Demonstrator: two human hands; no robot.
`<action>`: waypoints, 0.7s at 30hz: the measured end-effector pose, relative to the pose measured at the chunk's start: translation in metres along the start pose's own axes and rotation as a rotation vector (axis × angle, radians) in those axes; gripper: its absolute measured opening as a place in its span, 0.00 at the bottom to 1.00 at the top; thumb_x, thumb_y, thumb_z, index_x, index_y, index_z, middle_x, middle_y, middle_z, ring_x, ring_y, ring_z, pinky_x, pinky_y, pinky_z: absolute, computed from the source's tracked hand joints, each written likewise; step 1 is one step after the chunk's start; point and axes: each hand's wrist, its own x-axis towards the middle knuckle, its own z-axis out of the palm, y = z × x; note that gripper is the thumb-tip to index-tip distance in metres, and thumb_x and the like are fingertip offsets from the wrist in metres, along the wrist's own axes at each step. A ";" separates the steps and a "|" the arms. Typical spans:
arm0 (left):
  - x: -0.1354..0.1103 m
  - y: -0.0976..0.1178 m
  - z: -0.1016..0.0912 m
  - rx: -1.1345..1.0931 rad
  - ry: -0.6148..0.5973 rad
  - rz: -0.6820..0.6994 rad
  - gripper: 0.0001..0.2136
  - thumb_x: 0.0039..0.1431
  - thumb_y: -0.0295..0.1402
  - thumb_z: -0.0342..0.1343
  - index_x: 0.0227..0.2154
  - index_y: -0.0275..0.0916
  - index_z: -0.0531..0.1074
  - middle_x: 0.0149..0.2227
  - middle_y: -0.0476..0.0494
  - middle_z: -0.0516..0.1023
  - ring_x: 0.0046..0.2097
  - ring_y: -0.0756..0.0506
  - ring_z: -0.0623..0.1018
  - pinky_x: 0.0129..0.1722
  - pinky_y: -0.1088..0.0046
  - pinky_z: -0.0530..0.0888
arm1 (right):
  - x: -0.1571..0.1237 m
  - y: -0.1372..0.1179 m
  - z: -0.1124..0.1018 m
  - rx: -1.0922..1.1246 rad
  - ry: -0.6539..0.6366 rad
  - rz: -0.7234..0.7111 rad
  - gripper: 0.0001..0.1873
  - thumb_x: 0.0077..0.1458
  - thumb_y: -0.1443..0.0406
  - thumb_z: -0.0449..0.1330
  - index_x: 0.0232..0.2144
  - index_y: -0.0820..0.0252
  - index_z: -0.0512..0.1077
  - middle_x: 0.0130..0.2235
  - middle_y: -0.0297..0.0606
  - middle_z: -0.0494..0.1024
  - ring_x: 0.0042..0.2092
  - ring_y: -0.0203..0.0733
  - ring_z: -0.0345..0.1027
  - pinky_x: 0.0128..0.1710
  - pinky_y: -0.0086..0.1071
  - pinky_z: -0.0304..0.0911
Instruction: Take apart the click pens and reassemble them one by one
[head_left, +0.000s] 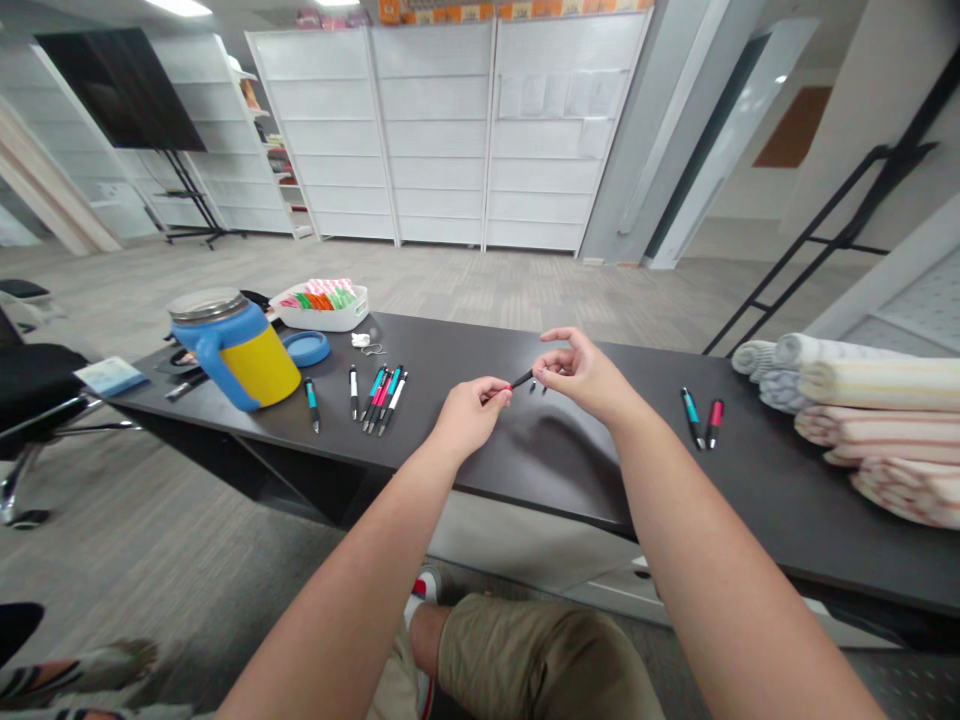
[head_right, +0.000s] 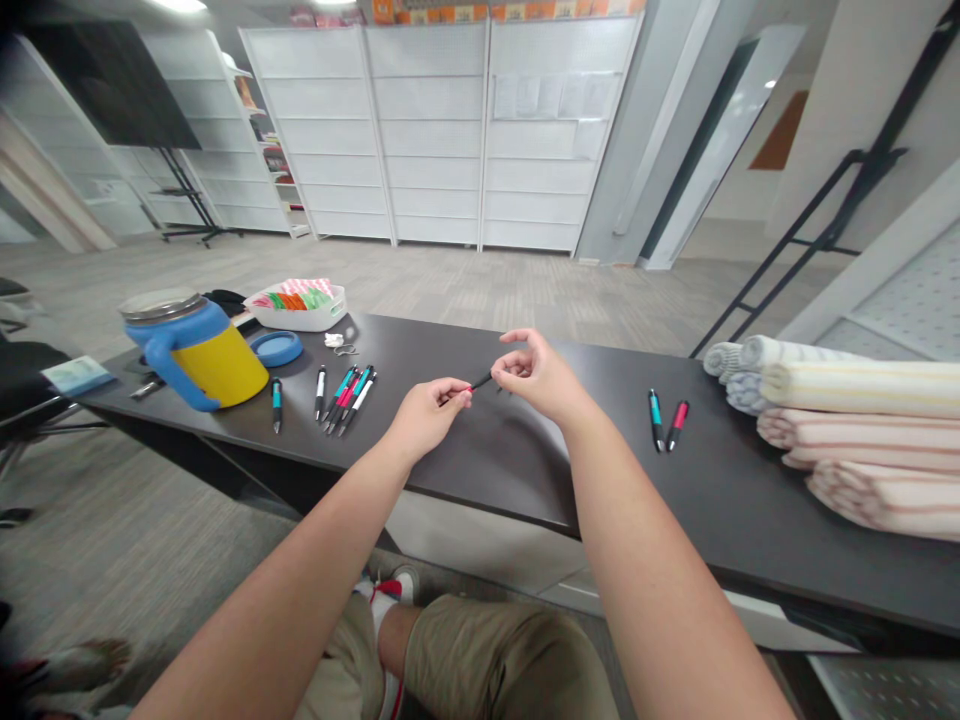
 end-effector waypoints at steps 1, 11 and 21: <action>0.000 0.000 0.000 0.002 -0.001 -0.001 0.09 0.64 0.34 0.58 0.41 0.38 0.80 0.36 0.44 0.85 0.38 0.46 0.83 0.42 0.71 0.77 | 0.000 0.000 0.000 0.003 0.000 0.005 0.30 0.51 0.59 0.72 0.51 0.51 0.63 0.35 0.32 0.80 0.31 0.38 0.69 0.32 0.34 0.62; 0.000 0.004 0.000 -0.062 0.017 -0.005 0.09 0.64 0.35 0.58 0.42 0.38 0.80 0.37 0.43 0.85 0.39 0.46 0.83 0.45 0.70 0.77 | 0.003 0.001 -0.003 0.103 0.083 0.016 0.32 0.46 0.59 0.74 0.49 0.53 0.63 0.34 0.31 0.80 0.29 0.35 0.67 0.32 0.32 0.63; -0.001 0.004 -0.001 -0.029 -0.001 -0.008 0.09 0.64 0.35 0.59 0.42 0.39 0.81 0.38 0.44 0.85 0.40 0.46 0.83 0.45 0.70 0.77 | -0.001 -0.001 -0.002 0.047 0.030 0.041 0.31 0.48 0.57 0.72 0.50 0.52 0.62 0.34 0.31 0.79 0.31 0.37 0.70 0.33 0.33 0.65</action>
